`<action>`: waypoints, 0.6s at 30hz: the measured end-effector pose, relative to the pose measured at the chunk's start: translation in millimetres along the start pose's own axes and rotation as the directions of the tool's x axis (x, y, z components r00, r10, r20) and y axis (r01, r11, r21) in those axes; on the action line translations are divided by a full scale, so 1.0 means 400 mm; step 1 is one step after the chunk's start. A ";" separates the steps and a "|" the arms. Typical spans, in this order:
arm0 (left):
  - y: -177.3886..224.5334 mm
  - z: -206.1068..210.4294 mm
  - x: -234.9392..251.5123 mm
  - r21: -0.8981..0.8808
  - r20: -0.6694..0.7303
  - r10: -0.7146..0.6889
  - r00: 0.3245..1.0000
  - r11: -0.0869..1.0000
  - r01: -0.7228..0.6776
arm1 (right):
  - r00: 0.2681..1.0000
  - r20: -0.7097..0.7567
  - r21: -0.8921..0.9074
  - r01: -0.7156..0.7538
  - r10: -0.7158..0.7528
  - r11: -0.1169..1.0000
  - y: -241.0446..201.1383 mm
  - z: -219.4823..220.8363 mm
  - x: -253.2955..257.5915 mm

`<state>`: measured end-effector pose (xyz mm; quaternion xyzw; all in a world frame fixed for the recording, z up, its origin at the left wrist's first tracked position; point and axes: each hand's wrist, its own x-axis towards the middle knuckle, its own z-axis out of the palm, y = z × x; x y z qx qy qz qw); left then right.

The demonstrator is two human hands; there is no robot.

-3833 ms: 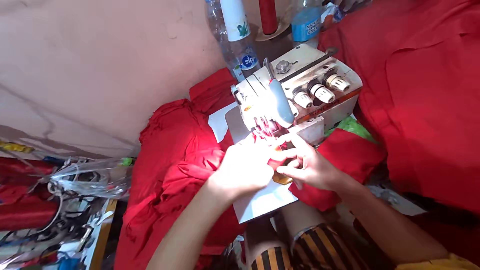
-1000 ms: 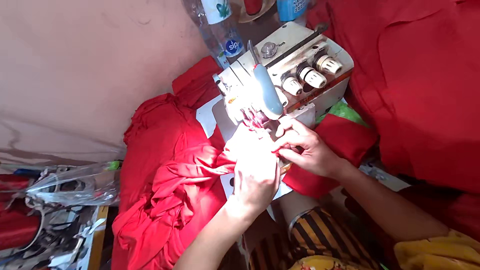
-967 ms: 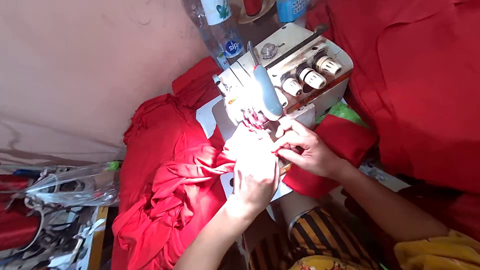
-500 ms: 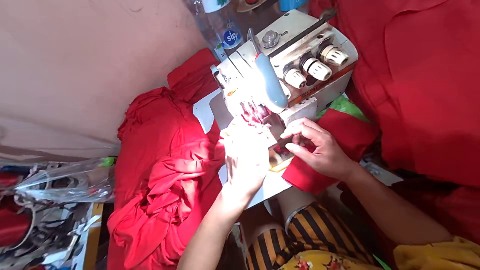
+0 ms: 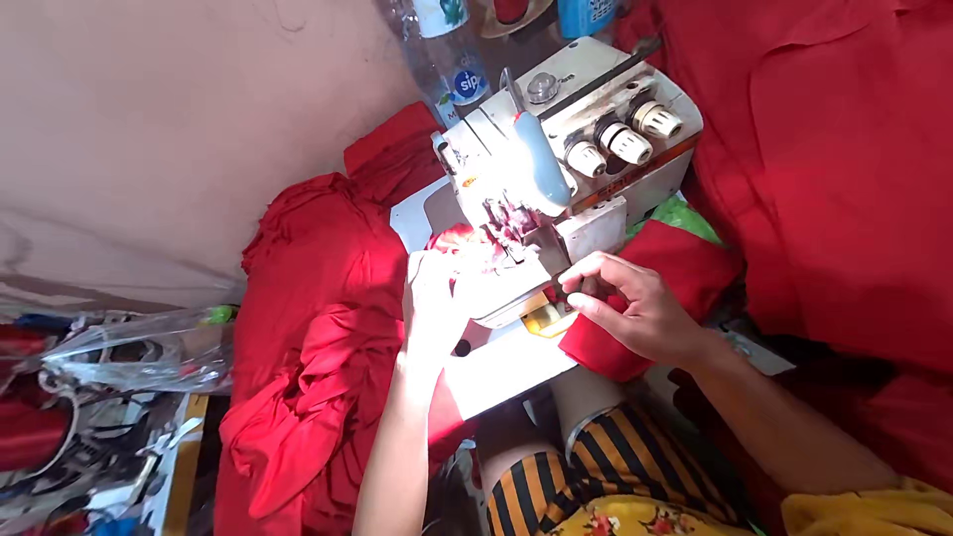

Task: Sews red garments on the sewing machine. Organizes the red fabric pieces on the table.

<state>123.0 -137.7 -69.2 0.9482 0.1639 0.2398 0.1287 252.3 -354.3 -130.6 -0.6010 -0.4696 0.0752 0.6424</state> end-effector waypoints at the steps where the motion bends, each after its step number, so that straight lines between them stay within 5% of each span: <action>1: 0.007 -0.006 -0.007 0.027 -0.001 -0.001 1.000 1.000 0.001 | 1.000 0.016 0.005 0.003 -0.003 1.000 -0.003 0.006 -0.003; 7: 0.102 -0.049 -0.104 0.168 0.104 0.017 0.994 0.985 -0.035 | 0.992 0.125 0.050 -0.023 0.016 0.998 -0.012 0.047 -0.023; 10: 0.139 -0.052 -0.157 0.134 0.152 0.148 0.977 0.977 -0.169 | 0.978 0.190 -0.004 -0.089 0.088 0.996 -0.016 0.067 -0.015; 14: 0.211 0.009 -0.200 0.253 -0.018 0.321 0.947 0.918 -0.306 | 0.928 0.240 0.135 -0.322 0.285 0.937 -0.037 0.081 0.006; 18: 0.218 0.071 -0.238 0.063 -0.172 0.319 0.932 0.948 -0.313 | 0.837 0.345 0.329 -0.531 0.424 0.781 -0.056 0.068 0.027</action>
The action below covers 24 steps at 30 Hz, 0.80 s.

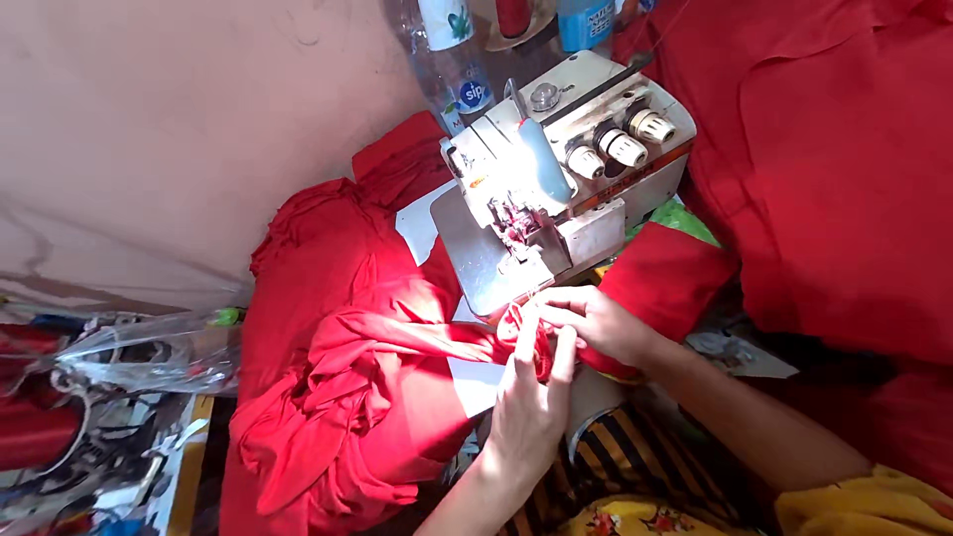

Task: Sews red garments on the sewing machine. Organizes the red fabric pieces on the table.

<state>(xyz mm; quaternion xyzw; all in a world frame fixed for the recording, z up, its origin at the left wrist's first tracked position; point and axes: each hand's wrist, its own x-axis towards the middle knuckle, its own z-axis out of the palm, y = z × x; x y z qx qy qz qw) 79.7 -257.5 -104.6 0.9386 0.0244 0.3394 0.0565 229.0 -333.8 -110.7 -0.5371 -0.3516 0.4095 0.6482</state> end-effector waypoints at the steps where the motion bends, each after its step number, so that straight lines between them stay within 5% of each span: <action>1: 0.005 0.009 -0.009 -0.020 -0.030 0.007 1.000 1.000 -0.007 | 1.000 0.011 0.011 0.001 -0.001 1.000 -0.001 0.001 -0.001; 5: 0.024 0.056 -0.035 -0.166 -0.176 -0.195 0.965 0.972 0.167 | 0.990 -0.064 -0.108 0.122 -0.129 0.987 0.024 -0.002 -0.002; 8: 0.014 0.076 -0.026 -0.255 -0.076 -0.372 0.925 0.904 0.343 | 0.904 -0.297 -0.487 0.133 -0.307 0.863 0.033 -0.043 -0.006; 10: 0.013 0.096 -0.007 -0.255 0.043 -0.353 0.935 0.901 0.351 | 0.794 -0.382 -0.707 0.078 -0.473 0.702 0.038 -0.082 0.014; 13: 0.026 0.113 0.003 -0.240 0.136 -0.280 0.950 0.921 0.306 | 0.742 -0.396 -0.800 0.011 -0.541 0.600 0.030 -0.102 0.043; 16: 0.015 0.088 -0.026 -0.199 0.078 -0.280 0.957 0.936 0.290 | 0.774 -0.464 -0.684 -0.003 -0.431 0.730 0.017 -0.134 0.023; 19: -0.019 0.058 -0.060 -0.054 -0.004 -0.319 0.948 0.946 0.319 | 0.864 -0.473 -0.282 0.037 -0.172 0.959 0.017 -0.147 0.003; 21: -0.045 0.062 -0.047 -0.004 -0.011 -0.272 0.962 0.962 0.272 | 0.906 -0.401 -0.133 0.084 -0.131 0.988 0.004 -0.132 -0.004; 24: -0.053 0.067 -0.013 -0.072 0.214 -0.147 0.966 0.983 0.166 | 0.954 -0.264 -0.081 0.127 -0.144 0.989 -0.046 -0.109 -0.016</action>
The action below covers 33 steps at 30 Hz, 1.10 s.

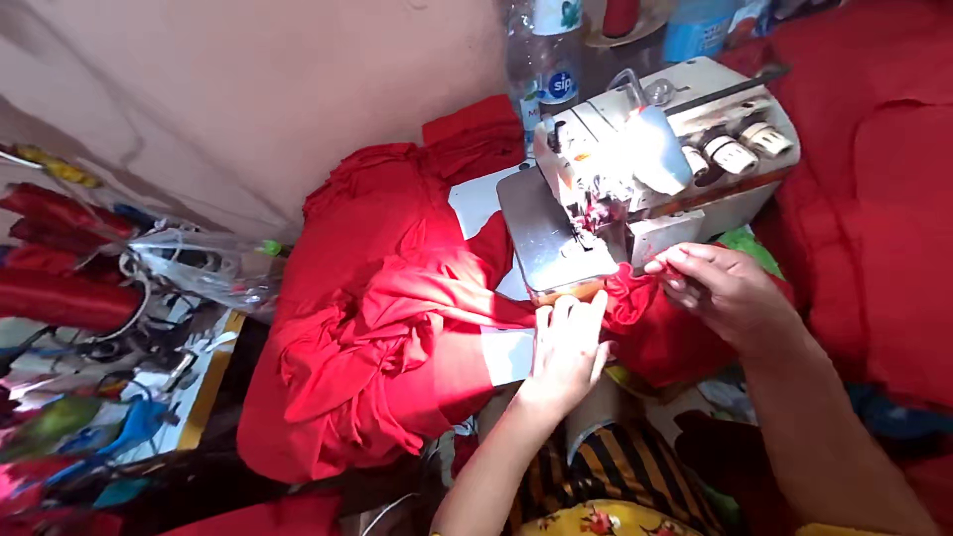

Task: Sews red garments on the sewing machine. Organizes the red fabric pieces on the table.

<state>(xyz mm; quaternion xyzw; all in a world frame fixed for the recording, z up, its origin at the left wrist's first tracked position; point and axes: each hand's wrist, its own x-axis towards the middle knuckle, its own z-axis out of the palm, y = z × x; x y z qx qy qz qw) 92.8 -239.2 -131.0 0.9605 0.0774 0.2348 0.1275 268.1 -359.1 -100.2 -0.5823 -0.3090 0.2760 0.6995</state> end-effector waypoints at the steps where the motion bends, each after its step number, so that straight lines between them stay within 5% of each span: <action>1: 0.001 -0.005 0.001 -0.020 0.075 0.019 0.997 1.000 -0.018 | 1.000 0.021 -0.010 0.008 -0.008 1.000 -0.017 -0.002 0.002; 4: -0.024 -0.020 -0.052 -0.131 0.105 -0.011 0.994 0.991 0.025 | 1.000 -0.012 -0.082 -0.020 0.019 0.996 -0.042 -0.014 0.015; 7: -0.032 -0.083 -0.105 -0.282 0.156 -0.185 0.970 0.933 0.223 | 0.996 -0.037 -0.110 -0.082 0.079 0.991 -0.019 -0.021 0.030; 13: -0.046 -0.163 -0.089 -0.561 -0.064 -0.336 0.940 0.791 0.244 | 0.994 -0.098 -0.182 -0.055 0.037 0.982 -0.037 0.031 0.027; 15: -0.057 -0.195 -0.043 -0.502 -0.102 -0.399 0.911 0.811 0.299 | 0.987 -0.130 -0.402 0.037 -0.097 0.915 -0.037 0.039 0.039; 20: -0.116 -0.228 0.095 -0.232 0.061 -0.554 0.830 0.801 0.552 | 0.864 -0.129 -0.842 0.164 -0.486 0.514 0.028 0.061 0.074; 29: -0.149 -0.260 0.175 0.053 0.356 -0.600 0.717 0.778 0.626 | 0.855 -0.089 -0.926 0.118 -0.511 0.359 0.059 0.072 0.068; 31: -0.138 -0.267 0.191 0.064 0.354 -0.626 0.695 0.758 0.650 | 0.863 -0.087 -0.933 0.104 -0.498 0.343 0.056 0.065 0.062; 33: -0.127 -0.258 0.196 0.058 0.250 -0.614 0.749 0.782 0.621 | 0.864 -0.097 -0.931 0.096 -0.494 0.351 0.059 0.062 0.061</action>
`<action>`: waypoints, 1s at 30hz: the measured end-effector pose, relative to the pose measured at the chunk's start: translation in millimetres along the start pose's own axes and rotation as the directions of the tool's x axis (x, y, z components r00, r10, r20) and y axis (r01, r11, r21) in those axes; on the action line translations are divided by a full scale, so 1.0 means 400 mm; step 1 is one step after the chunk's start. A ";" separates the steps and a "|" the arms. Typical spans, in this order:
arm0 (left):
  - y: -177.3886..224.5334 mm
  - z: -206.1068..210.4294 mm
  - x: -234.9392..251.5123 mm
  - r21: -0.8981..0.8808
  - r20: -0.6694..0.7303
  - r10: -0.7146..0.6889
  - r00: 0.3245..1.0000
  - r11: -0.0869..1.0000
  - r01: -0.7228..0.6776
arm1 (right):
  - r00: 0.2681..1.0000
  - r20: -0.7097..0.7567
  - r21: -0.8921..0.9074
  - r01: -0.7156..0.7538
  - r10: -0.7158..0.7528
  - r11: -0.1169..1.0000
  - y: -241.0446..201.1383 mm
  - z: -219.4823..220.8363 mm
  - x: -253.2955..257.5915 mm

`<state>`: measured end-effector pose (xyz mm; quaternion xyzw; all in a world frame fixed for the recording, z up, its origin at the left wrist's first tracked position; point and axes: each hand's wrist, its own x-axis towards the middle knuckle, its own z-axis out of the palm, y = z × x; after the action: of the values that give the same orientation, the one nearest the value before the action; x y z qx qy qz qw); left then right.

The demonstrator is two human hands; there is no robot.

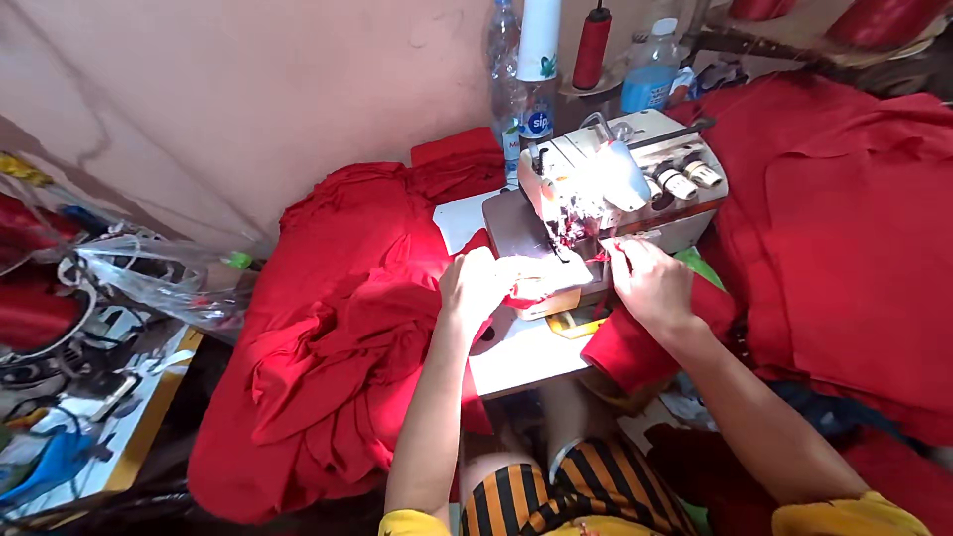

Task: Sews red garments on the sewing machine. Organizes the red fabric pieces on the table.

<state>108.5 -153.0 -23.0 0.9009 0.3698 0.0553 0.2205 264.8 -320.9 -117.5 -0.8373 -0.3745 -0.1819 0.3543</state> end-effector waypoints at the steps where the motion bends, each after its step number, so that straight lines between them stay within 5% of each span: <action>1: 0.000 0.009 -0.001 -0.011 -0.070 0.096 0.993 0.995 -0.097 | 1.000 -0.001 0.008 -0.009 0.009 1.000 -0.001 0.002 -0.002; 4: 0.000 0.051 0.000 -0.023 -0.229 0.503 0.834 0.853 -0.521 | 1.000 -0.008 0.027 -0.016 0.016 1.000 -0.004 0.007 -0.002; 6: 0.011 0.078 -0.020 -0.014 -0.213 0.606 0.766 0.782 -0.623 | 1.000 0.002 0.024 -0.023 0.023 0.999 -0.006 0.006 -0.001; 21: 0.027 0.123 0.017 0.059 -0.217 0.454 0.864 0.890 -0.453 | 0.997 0.061 -0.087 -0.046 0.051 0.995 -0.024 -0.007 0.016; 25: 0.024 0.146 0.035 0.116 -0.285 0.531 0.798 0.846 -0.521 | 0.996 0.048 -0.086 -0.077 0.081 0.993 -0.016 -0.016 0.026; 30: 0.021 0.168 0.038 0.105 -0.353 0.498 0.792 0.863 -0.495 | 0.998 0.006 -0.089 -0.062 0.062 0.994 -0.008 -0.009 0.024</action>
<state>142.3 -171.6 -80.5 0.9401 0.1555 0.2779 0.1216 268.7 -317.3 -107.9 -0.8643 -0.3414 -0.1837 0.3204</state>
